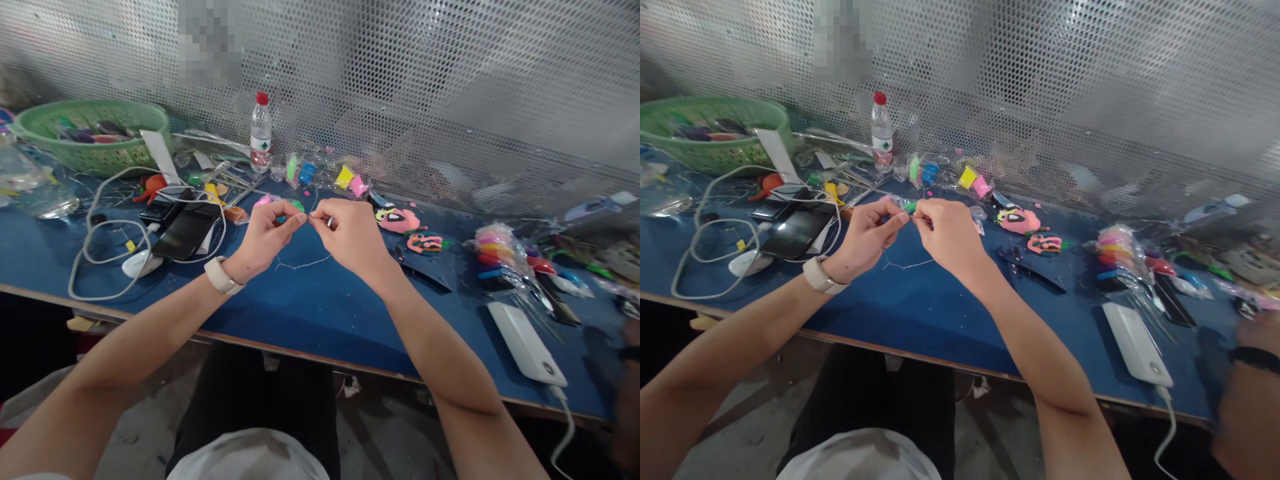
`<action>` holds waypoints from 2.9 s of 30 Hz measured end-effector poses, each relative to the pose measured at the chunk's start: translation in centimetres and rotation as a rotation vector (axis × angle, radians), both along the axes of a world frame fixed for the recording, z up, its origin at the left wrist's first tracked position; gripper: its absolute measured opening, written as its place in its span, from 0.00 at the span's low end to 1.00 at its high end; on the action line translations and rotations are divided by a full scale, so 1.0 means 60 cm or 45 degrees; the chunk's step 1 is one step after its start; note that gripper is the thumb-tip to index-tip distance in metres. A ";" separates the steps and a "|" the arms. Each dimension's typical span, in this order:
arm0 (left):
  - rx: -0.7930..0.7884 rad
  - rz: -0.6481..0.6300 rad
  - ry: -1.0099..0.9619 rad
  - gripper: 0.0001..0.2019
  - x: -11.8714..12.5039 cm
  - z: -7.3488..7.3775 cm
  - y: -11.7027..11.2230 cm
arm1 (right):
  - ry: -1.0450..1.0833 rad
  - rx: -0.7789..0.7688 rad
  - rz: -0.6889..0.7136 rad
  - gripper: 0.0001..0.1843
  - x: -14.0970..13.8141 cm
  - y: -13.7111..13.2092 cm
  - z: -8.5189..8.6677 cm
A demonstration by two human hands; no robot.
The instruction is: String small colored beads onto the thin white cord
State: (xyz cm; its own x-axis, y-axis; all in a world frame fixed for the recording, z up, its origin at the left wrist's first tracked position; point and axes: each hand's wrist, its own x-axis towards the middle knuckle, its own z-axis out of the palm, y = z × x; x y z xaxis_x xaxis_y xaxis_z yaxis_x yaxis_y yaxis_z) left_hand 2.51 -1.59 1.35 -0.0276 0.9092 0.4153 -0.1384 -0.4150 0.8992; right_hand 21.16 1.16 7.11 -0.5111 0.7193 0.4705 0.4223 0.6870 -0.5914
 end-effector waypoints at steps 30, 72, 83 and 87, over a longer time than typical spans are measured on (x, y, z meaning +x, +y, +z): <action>0.032 -0.226 0.530 0.11 0.019 -0.012 -0.023 | 0.547 -1.116 0.154 0.22 0.083 0.006 -0.062; 0.376 0.221 0.924 0.07 0.023 -0.044 -0.020 | 0.759 -0.694 -0.156 0.22 0.089 -0.010 -0.117; 0.491 0.228 0.900 0.13 0.021 -0.042 -0.019 | 0.657 -0.458 -0.172 0.19 0.097 -0.003 -0.125; 0.492 0.234 0.895 0.13 0.021 -0.044 -0.019 | 0.641 -0.188 -0.184 0.13 0.093 -0.008 -0.126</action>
